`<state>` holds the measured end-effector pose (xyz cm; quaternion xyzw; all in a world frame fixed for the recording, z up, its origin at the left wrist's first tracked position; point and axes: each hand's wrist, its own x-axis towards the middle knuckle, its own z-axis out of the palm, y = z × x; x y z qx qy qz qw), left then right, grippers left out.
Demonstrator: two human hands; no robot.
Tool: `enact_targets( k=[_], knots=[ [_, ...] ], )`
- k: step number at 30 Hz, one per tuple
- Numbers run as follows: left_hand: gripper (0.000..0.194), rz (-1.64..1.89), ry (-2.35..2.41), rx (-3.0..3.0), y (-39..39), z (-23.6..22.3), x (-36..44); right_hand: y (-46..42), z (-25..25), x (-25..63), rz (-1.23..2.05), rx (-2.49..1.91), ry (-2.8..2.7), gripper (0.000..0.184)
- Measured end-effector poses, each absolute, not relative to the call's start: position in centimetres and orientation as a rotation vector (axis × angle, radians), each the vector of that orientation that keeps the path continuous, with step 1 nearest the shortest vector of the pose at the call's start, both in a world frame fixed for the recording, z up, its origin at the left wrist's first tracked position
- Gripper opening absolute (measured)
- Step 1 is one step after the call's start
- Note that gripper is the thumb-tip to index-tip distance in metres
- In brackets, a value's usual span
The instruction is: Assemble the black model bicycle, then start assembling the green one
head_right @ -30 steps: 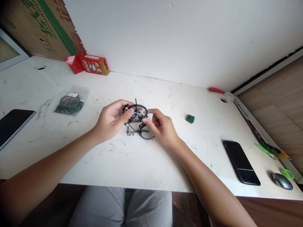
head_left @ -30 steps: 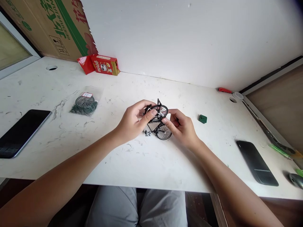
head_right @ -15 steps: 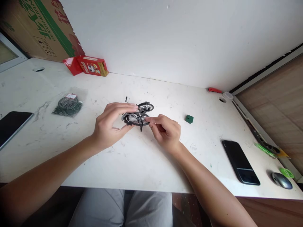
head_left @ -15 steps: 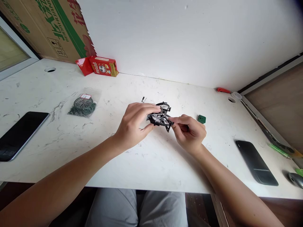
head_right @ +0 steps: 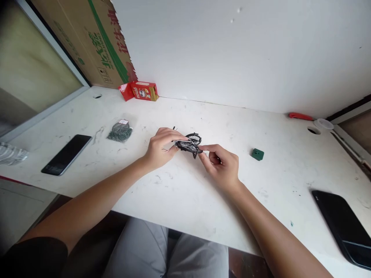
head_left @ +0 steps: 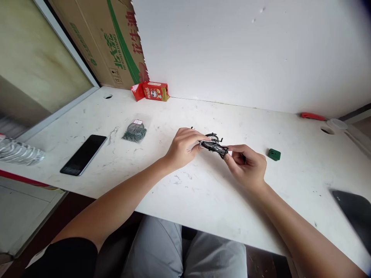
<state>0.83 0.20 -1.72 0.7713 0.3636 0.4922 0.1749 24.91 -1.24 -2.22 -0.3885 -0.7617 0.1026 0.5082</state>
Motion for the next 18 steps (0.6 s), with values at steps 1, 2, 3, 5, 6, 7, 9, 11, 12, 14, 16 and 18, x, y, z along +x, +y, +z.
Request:
enact_targets(
  k=[1, 2, 3, 5, 6, 7, 9, 11, 12, 14, 16, 18],
  knots=[
    [0.025, 1.424, 1.008, 2.229, 0.3, -1.8, 0.8, -1.1, -2.3, 24.9, 0.269, -0.954, -1.848, 0.009],
    [0.025, 1.437, 0.985, 2.281, 0.4, -1.8, 0.9, -0.9, -2.4, 25.0, 0.287, -0.967, -1.858, 0.009],
    [0.025, 1.459, 0.975, 2.327, 0.5, -1.7, 0.9, -0.7, -2.4, 25.0, 0.296, -0.974, -1.866, 0.009],
    [0.023, 1.515, 1.007, 2.389, 0.5, -1.6, 1.2, -0.5, -2.5, 25.2, 0.296, -0.987, -1.865, 0.009],
    [0.024, 1.559, 1.044, 2.395, 0.5, -1.6, 1.3, -0.4, -2.5, 25.2, 0.299, -0.995, -1.853, 0.011],
    [0.029, 1.605, 1.082, 2.385, 0.6, -1.6, 1.3, -0.4, -2.4, 25.3, 0.310, -1.006, -1.834, 0.013],
    [0.054, 1.684, 1.141, 2.311, 0.8, -1.9, 1.3, -0.3, -2.2, 25.4, 0.351, -1.014, -1.760, 0.017],
    [0.084, 1.722, 1.147, 2.158, 1.2, -2.6, 1.0, -0.3, -1.7, 25.3, 0.414, -0.982, -1.643, 0.021],
    [0.098, 1.701, 1.152, 2.045, 1.4, -3.0, 0.8, -0.2, -1.5, 25.3, 0.449, -0.956, -1.577, 0.023],
    [0.115, 1.552, 1.107, 1.832, 1.8, -3.9, 0.5, -0.2, -1.0, 25.2, 0.543, -0.913, -1.456, 0.028],
    [0.119, 1.364, 1.039, 1.687, 2.0, -4.6, 0.5, -0.2, -0.6, 25.0, 0.681, -0.898, -1.359, 0.033],
    [0.111, 1.227, 0.951, 1.615, 1.9, -4.9, 0.9, -0.3, -0.3, 24.7, 0.847, -0.891, -1.266, 0.037]
  ],
)
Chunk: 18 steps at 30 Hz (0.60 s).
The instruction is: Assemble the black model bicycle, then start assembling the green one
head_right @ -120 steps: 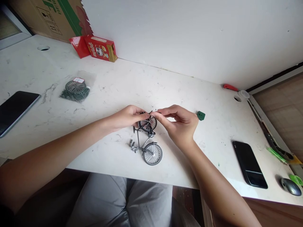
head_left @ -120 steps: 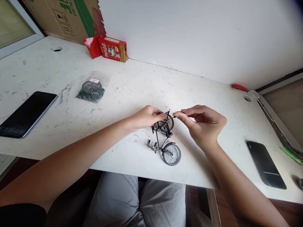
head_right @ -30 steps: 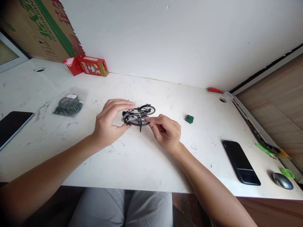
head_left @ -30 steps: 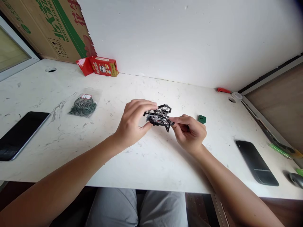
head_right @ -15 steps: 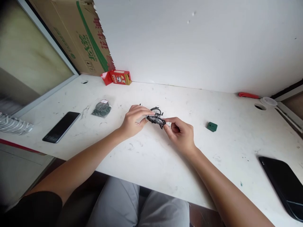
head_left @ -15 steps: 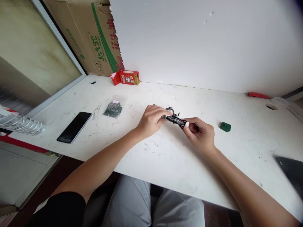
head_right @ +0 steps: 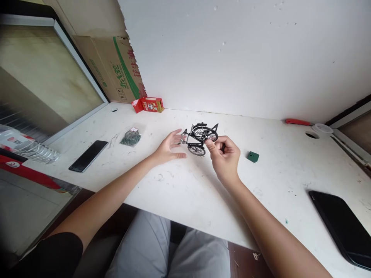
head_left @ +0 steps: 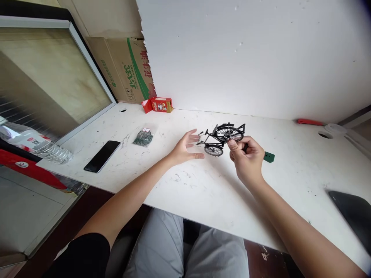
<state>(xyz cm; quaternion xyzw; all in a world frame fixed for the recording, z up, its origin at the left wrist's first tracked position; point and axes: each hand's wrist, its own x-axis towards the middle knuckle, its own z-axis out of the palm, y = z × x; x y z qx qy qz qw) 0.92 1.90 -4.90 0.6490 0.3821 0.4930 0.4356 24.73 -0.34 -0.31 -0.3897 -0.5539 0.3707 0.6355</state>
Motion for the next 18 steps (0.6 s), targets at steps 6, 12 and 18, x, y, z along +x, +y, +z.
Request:
enact_targets(
  k=[6, 12, 18],
  knots=[
    [0.055, 1.050, 0.866, 1.514, 0.5, -4.2, 2.4, -1.6, 0.1, 23.4, 1.229, -0.829, -1.054, 0.044],
    [0.047, 1.121, 0.869, 1.382, 0.7, -4.1, 2.3, -1.1, 0.0, 23.6, 1.220, -0.892, -1.068, 0.043],
    [0.051, 1.342, 0.905, 1.315, 1.6, -3.6, 1.6, 0.1, -0.9, 24.7, 1.138, -1.087, -1.269, 0.045]
  ],
)
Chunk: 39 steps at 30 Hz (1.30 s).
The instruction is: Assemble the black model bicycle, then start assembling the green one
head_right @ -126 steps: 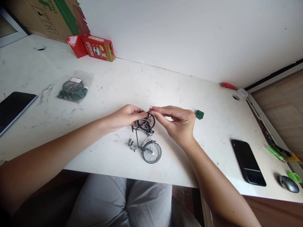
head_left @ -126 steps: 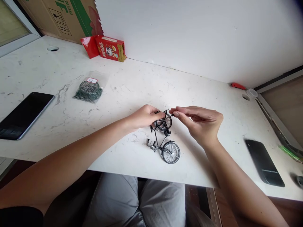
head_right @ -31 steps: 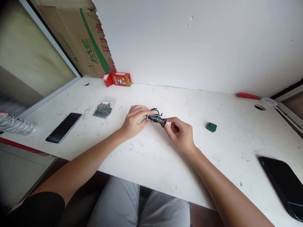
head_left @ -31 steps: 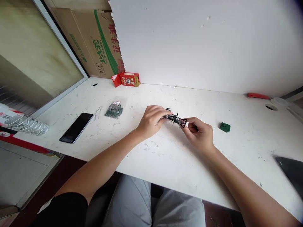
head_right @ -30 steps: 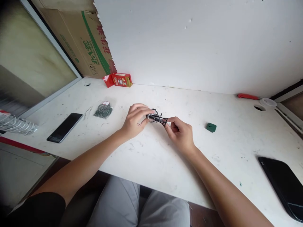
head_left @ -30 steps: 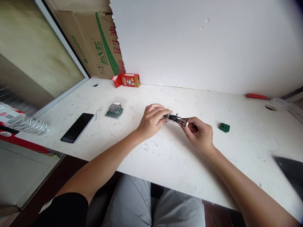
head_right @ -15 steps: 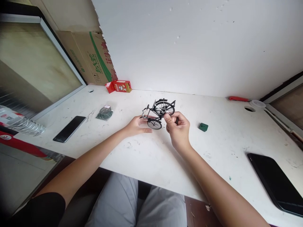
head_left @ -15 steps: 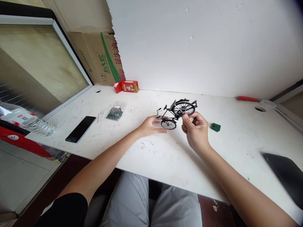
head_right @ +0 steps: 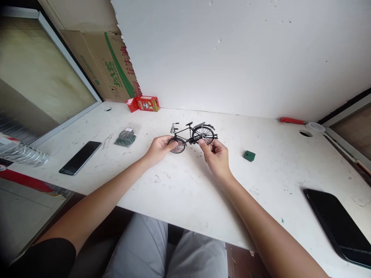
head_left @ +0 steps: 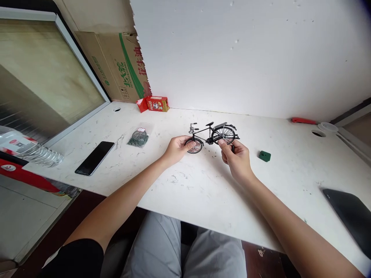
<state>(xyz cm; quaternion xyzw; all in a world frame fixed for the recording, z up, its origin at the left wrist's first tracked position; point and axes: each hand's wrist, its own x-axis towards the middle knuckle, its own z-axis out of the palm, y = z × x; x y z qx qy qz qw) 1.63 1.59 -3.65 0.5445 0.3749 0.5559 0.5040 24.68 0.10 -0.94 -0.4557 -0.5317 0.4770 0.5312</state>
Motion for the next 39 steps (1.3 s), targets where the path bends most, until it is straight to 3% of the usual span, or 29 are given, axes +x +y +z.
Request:
enact_targets(
  k=[5, 10, 17, 21, 28, 39],
  knots=[
    [0.047, 1.390, 0.941, 1.322, 1.9, -3.3, 0.8, 0.3, -1.3, 24.6, 1.077, -1.176, -1.296, 0.059],
    [0.032, 1.557, 1.066, 1.508, 1.7, -2.9, 0.0, 0.3, -1.3, 24.5, 1.203, -1.089, -1.249, 0.044],
    [0.026, 1.689, 1.189, 1.594, 1.2, -2.5, -0.2, 0.4, -2.1, 24.4, 1.102, -1.133, -1.297, 0.053],
    [0.033, 1.671, 1.117, 1.427, 1.6, -2.6, 0.0, 0.5, -2.1, 24.7, 0.968, -1.123, -1.438, 0.042],
    [0.056, 1.540, 1.066, 1.070, 1.5, -2.3, 0.3, 0.7, -2.1, 25.0, 1.003, -1.162, -1.423, 0.047],
    [0.068, 1.373, 0.981, 0.957, 1.6, -2.3, 0.2, 1.1, -2.7, 24.9, 1.049, -1.188, -1.236, 0.039]
  ],
)
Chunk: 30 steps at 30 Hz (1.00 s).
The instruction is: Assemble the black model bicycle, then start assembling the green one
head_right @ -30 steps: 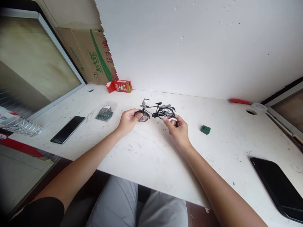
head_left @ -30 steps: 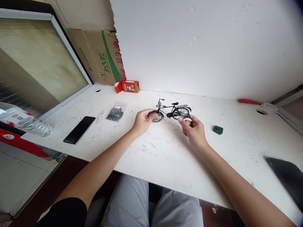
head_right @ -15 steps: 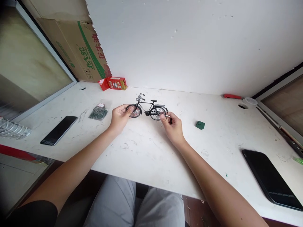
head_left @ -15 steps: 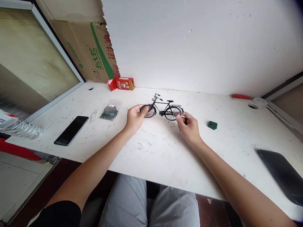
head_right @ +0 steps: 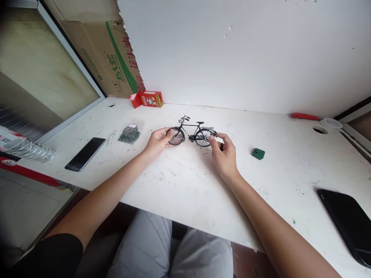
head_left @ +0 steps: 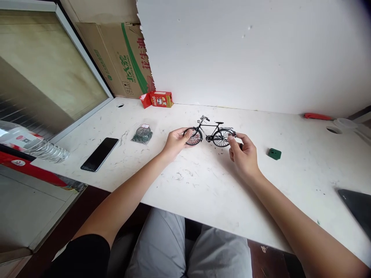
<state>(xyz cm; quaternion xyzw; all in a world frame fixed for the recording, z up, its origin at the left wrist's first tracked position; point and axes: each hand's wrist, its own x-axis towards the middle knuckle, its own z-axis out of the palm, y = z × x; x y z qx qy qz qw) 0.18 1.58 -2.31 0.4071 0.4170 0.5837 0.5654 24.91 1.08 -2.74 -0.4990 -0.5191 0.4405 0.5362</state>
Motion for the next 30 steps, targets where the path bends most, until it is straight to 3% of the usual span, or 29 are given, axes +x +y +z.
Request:
enact_targets(
  k=[6, 19, 27, 30],
  knots=[
    [0.051, 1.232, 0.927, 1.102, 1.1, -2.4, 0.4, 1.2, -2.7, 25.0, 0.978, -1.186, -1.215, 0.038],
    [0.030, 1.339, 1.091, 1.592, 0.4, -1.8, 0.5, 0.1, -2.3, 24.4, 0.812, -1.129, -1.389, 0.034],
    [0.028, 1.483, 1.126, 1.565, -0.2, -1.4, 1.1, -1.6, -1.7, 23.5, 0.643, -1.050, -1.402, 0.042],
    [0.028, 1.505, 1.179, 1.601, -0.7, -1.2, 1.4, -2.6, -1.7, 22.8, 0.573, -1.045, -1.596, 0.029]
  ],
)
